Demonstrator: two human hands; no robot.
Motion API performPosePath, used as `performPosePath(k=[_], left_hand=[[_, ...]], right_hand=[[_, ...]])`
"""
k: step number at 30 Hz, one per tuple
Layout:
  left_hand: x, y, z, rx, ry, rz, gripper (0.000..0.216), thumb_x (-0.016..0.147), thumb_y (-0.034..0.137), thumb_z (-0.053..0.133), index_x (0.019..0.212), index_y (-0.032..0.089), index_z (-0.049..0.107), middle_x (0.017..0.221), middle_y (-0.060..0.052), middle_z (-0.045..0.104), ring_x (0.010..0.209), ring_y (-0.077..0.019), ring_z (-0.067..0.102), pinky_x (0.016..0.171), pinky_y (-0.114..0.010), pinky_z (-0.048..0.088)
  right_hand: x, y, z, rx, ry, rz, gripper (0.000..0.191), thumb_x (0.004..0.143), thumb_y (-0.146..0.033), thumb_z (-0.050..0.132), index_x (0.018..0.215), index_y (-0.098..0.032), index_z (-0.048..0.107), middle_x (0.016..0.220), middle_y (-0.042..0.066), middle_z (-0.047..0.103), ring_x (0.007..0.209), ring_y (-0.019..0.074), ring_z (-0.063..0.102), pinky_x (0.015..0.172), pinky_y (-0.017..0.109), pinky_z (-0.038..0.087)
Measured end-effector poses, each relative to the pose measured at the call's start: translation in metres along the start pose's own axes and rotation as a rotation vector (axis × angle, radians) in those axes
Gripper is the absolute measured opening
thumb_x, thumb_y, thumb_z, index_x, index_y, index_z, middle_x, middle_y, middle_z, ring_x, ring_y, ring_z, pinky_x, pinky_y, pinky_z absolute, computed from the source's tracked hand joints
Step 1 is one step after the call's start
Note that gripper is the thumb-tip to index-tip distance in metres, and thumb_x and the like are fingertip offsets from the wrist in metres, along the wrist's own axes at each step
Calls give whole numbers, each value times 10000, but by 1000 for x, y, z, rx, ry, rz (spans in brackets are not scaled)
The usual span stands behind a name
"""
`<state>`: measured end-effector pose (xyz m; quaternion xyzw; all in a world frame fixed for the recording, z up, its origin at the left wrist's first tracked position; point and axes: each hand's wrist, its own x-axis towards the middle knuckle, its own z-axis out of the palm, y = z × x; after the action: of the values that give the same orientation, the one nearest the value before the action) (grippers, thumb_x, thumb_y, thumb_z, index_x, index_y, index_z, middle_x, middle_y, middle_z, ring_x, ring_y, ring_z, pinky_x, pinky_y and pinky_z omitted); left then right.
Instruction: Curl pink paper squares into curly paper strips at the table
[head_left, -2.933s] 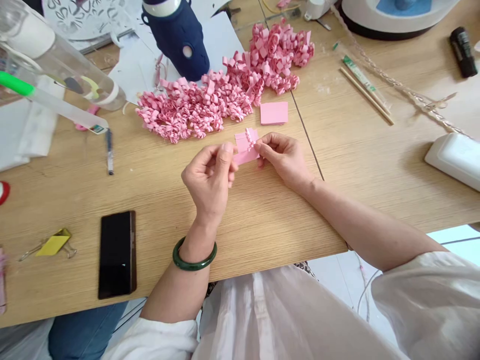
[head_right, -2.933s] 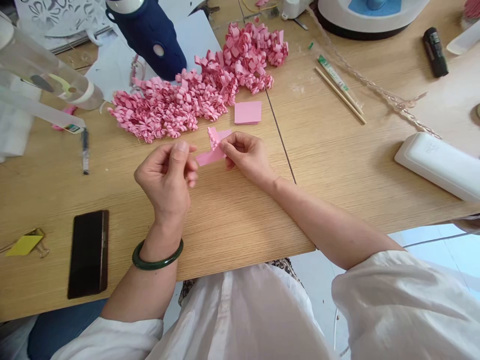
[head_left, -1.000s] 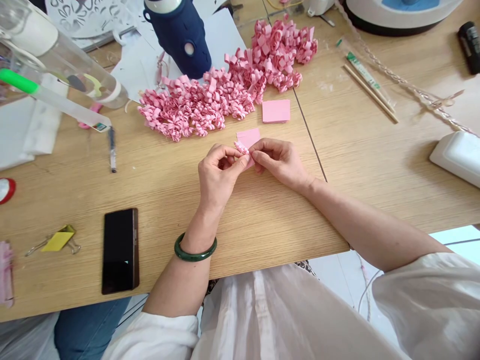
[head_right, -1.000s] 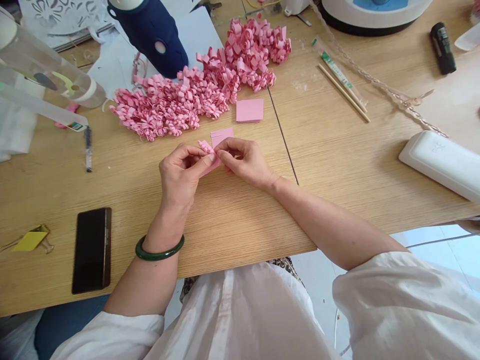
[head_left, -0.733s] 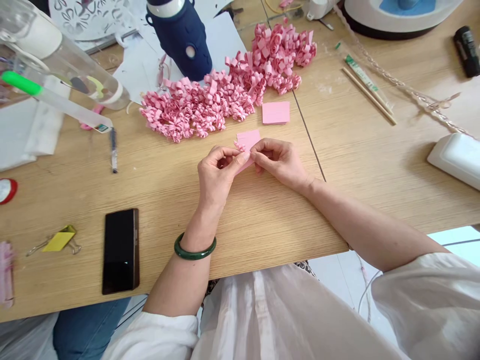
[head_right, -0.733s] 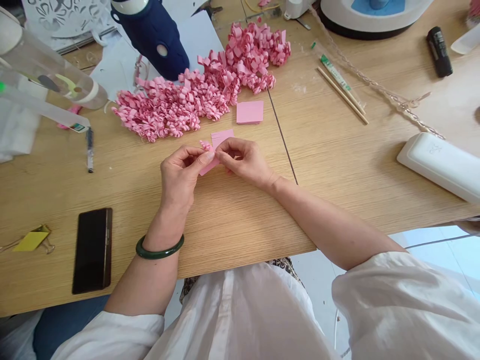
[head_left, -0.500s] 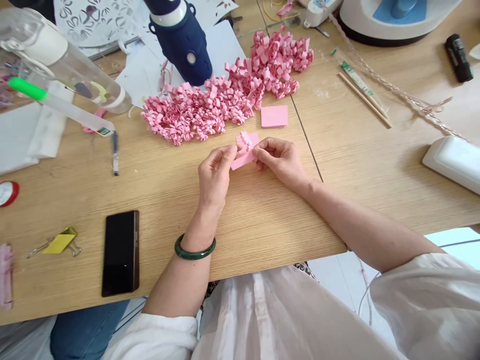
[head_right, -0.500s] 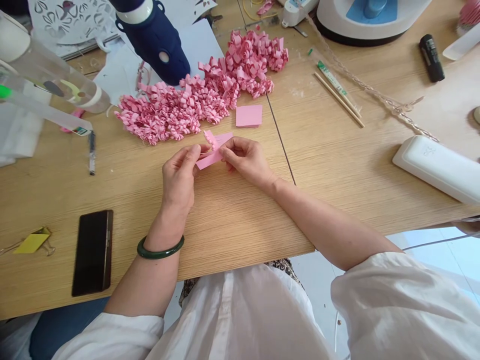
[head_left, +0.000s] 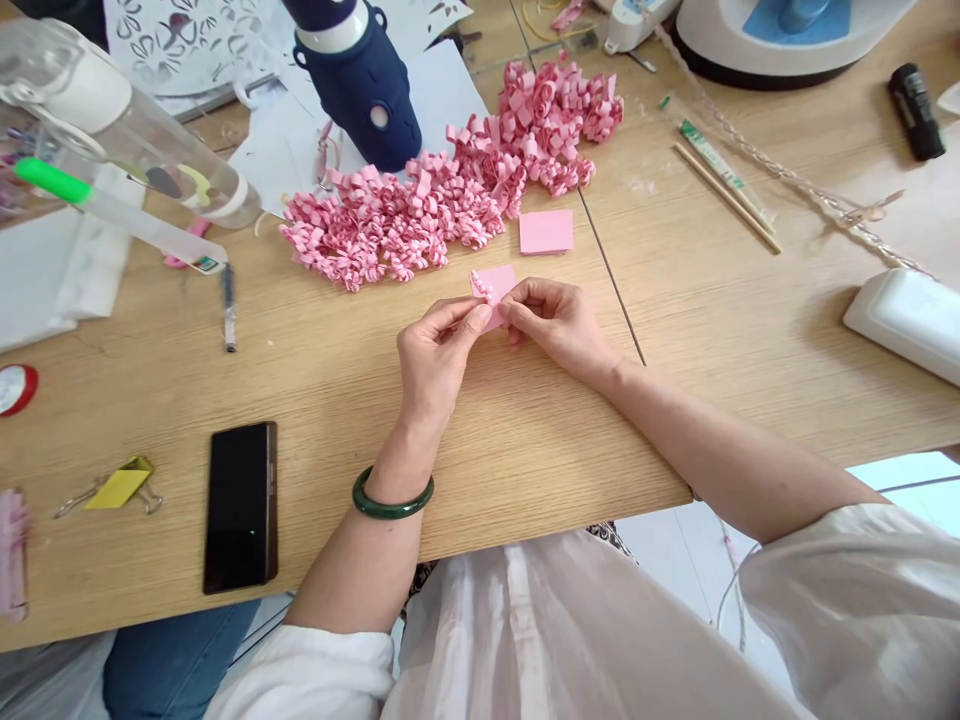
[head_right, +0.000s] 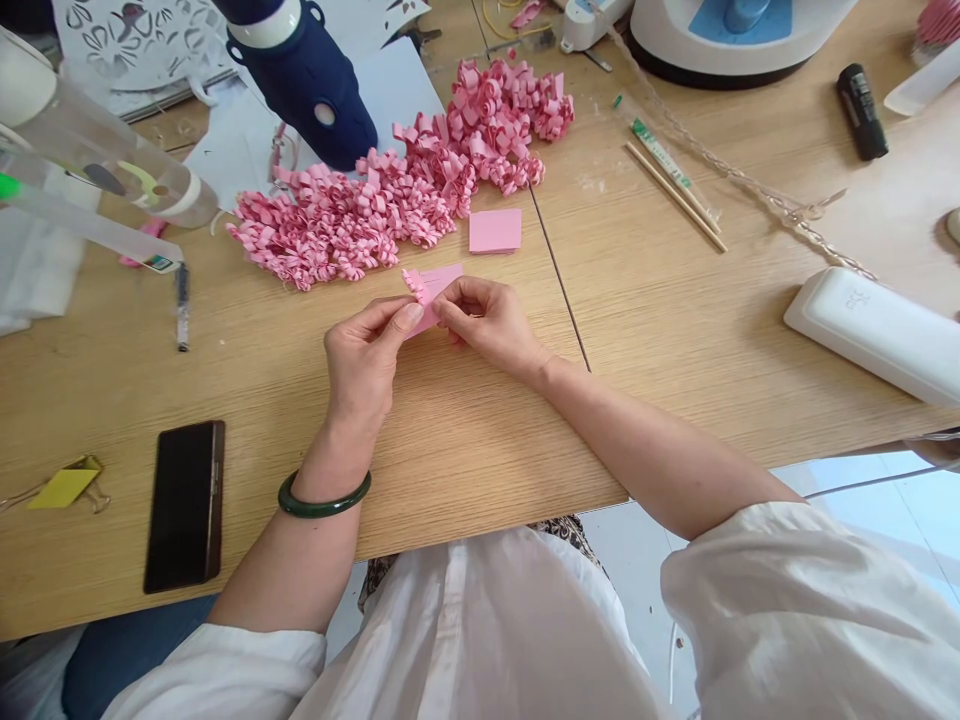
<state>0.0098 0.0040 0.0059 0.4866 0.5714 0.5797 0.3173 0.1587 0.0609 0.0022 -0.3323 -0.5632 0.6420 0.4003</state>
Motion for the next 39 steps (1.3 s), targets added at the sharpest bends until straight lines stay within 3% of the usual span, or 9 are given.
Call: performPosePath(k=[10, 17, 23, 27, 31, 33, 36, 39], left_hand=[[0, -3, 1, 31, 23, -47, 162, 821, 366, 776, 847, 208, 795, 850, -17, 790, 823, -159, 733, 813, -265, 574], [1, 3, 5, -180, 50, -162, 292, 826, 427, 765, 1015, 204, 767, 1102, -68, 778, 969, -199, 751, 801, -298, 626], [2, -2, 3, -298, 17, -251, 320, 749, 419, 832, 914, 193, 680, 947, -44, 770, 880, -182, 764, 852, -345, 634], [4, 0, 2, -358, 45, -234, 300, 766, 421, 815, 869, 198, 643, 893, -26, 769, 840, -173, 765, 848, -352, 634], [6, 2, 0, -352, 49, -239, 299, 752, 415, 830, 852, 190, 660, 822, -22, 765, 741, -154, 743, 746, -302, 634], [7, 0, -1, -337, 42, -220, 305, 717, 409, 858, 832, 187, 683, 808, -18, 763, 726, -150, 731, 704, -280, 629], [8, -6, -3, -281, 10, -156, 295, 698, 397, 873, 861, 193, 734, 839, -19, 770, 753, -150, 728, 693, -261, 624], [9, -11, -5, -177, -24, -58, 308, 765, 378, 831, 1012, 208, 760, 867, -23, 773, 767, -138, 725, 710, -236, 611]], right_hand=[[-1, 1, 2, -24, -16, -23, 224, 883, -285, 742, 769, -150, 605, 705, -21, 606, 551, 55, 551, 501, 177, 502], [1, 0, 0, 10, 85, -31, 246, 913, -293, 719, 749, -159, 594, 637, -31, 598, 525, 58, 550, 502, 181, 483], [1, -1, 0, 13, 119, -48, 318, 883, -409, 744, 742, -160, 607, 662, -21, 620, 529, 61, 556, 524, 197, 488], [-1, -3, 0, 21, 27, -34, 406, 804, -528, 792, 787, -155, 632, 700, -9, 625, 573, 73, 559, 538, 204, 499], [-2, -6, 0, 101, 59, -29, 524, 713, -561, 852, 1007, -177, 649, 960, 41, 670, 786, 129, 640, 614, 227, 573], [-1, -6, -1, 162, 63, 3, 573, 702, -555, 862, 1086, -203, 622, 979, 38, 670, 813, 145, 652, 617, 237, 588], [1, -4, -2, 194, 7, 70, 540, 690, -537, 873, 1028, -205, 614, 888, 21, 667, 755, 141, 649, 595, 241, 583], [1, -1, -1, 120, -45, 87, 464, 695, -517, 870, 892, -178, 623, 805, 13, 654, 666, 115, 610, 565, 238, 553]])
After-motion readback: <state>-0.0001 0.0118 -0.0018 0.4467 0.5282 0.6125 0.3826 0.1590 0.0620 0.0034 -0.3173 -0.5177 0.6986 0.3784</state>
